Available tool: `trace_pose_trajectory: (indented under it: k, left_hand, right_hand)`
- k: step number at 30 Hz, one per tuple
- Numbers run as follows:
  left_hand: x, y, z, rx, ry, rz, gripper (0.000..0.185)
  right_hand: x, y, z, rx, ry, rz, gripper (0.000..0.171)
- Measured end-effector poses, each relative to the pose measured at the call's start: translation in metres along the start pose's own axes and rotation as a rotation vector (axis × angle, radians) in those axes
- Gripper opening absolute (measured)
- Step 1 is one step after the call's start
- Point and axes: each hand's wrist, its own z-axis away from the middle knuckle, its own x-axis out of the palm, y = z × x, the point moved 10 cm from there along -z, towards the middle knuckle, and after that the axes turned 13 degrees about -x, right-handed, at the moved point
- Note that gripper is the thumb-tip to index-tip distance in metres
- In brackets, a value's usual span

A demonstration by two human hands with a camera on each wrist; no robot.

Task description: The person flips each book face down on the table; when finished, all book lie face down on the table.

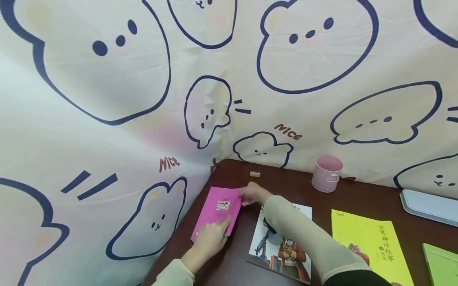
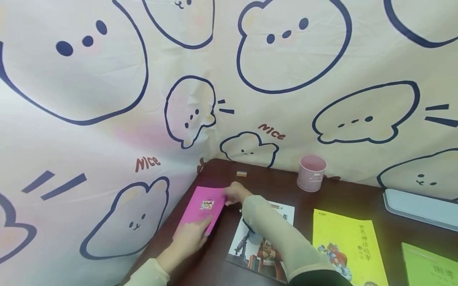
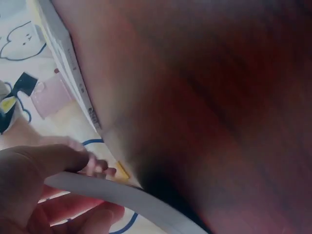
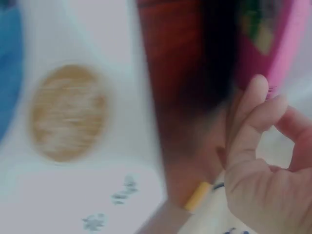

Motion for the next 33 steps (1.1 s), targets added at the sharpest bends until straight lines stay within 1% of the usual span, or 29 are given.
trace_pose_trajectory:
  k: [1,3,4,5,7,8,9,11,13,15,17,18,20,22,24,27,28,33]
  left_hand:
    - [0.004,0.002,0.001,0.008,-0.014,-0.001,0.050]
    - [0.013,0.004,0.003,0.012,-0.083,0.008,0.048]
    - [0.018,0.004,0.004,0.011,-0.141,0.021,0.047]
    - [0.022,0.003,0.004,0.006,-0.206,0.035,0.047]
    - [0.031,-0.002,0.005,-0.026,-0.349,0.090,0.044]
    - [0.034,-0.006,0.004,-0.039,-0.408,0.116,0.044]
    - [0.035,-0.010,0.004,-0.053,-0.452,0.145,0.043]
    - [0.038,-0.023,0.003,-0.091,-0.499,0.181,0.046]
    - [0.042,-0.041,0.005,-0.160,-0.539,0.207,0.053]
    - [0.047,-0.058,0.011,-0.245,-0.578,0.253,0.060]
    - [0.052,-0.071,0.018,-0.317,-0.612,0.304,0.066]
    - [0.054,-0.075,0.022,-0.335,-0.625,0.336,0.067]
    - [0.055,-0.075,0.023,-0.330,-0.631,0.373,0.067]
    - [0.054,-0.073,0.023,-0.315,-0.624,0.369,0.067]
    - [0.054,-0.073,0.023,-0.318,-0.619,0.350,0.068]
    - [0.053,-0.075,0.023,-0.325,-0.610,0.319,0.068]
    - [0.053,-0.075,0.023,-0.325,-0.608,0.312,0.068]
    - [0.051,-0.074,0.020,-0.302,-0.587,0.294,0.066]
  right_hand:
    - [-0.002,0.005,0.000,-0.008,0.017,0.030,0.051]
    - [-0.006,0.010,0.000,-0.017,0.045,0.094,0.042]
    - [-0.006,0.012,0.001,-0.018,0.048,0.117,0.041]
    - [-0.007,0.013,0.002,-0.020,0.046,0.130,0.044]
    - [-0.009,0.012,0.003,-0.032,0.043,0.142,0.051]
    - [-0.010,0.011,0.002,-0.032,0.042,0.154,0.053]
    - [-0.011,0.010,0.002,-0.035,0.037,0.166,0.056]
    - [-0.012,0.010,0.000,-0.035,0.036,0.188,0.058]
    - [-0.011,0.010,-0.002,-0.031,0.027,0.215,0.060]
    - [-0.008,0.010,-0.005,-0.038,0.003,0.241,0.061]
    - [-0.004,0.011,-0.007,-0.042,-0.017,0.290,0.058]
    - [-0.003,0.012,-0.007,-0.043,-0.024,0.313,0.056]
    - [-0.005,0.013,-0.007,-0.045,-0.019,0.345,0.053]
    - [-0.007,0.014,-0.005,-0.042,-0.013,0.369,0.051]
    - [-0.006,0.014,-0.004,-0.056,-0.017,0.379,0.053]
    - [-0.003,0.012,-0.006,-0.107,-0.031,0.418,0.054]
    - [-0.002,0.011,-0.006,-0.124,-0.031,0.447,0.054]
    - [0.000,0.004,-0.006,-0.179,-0.016,0.563,0.052]
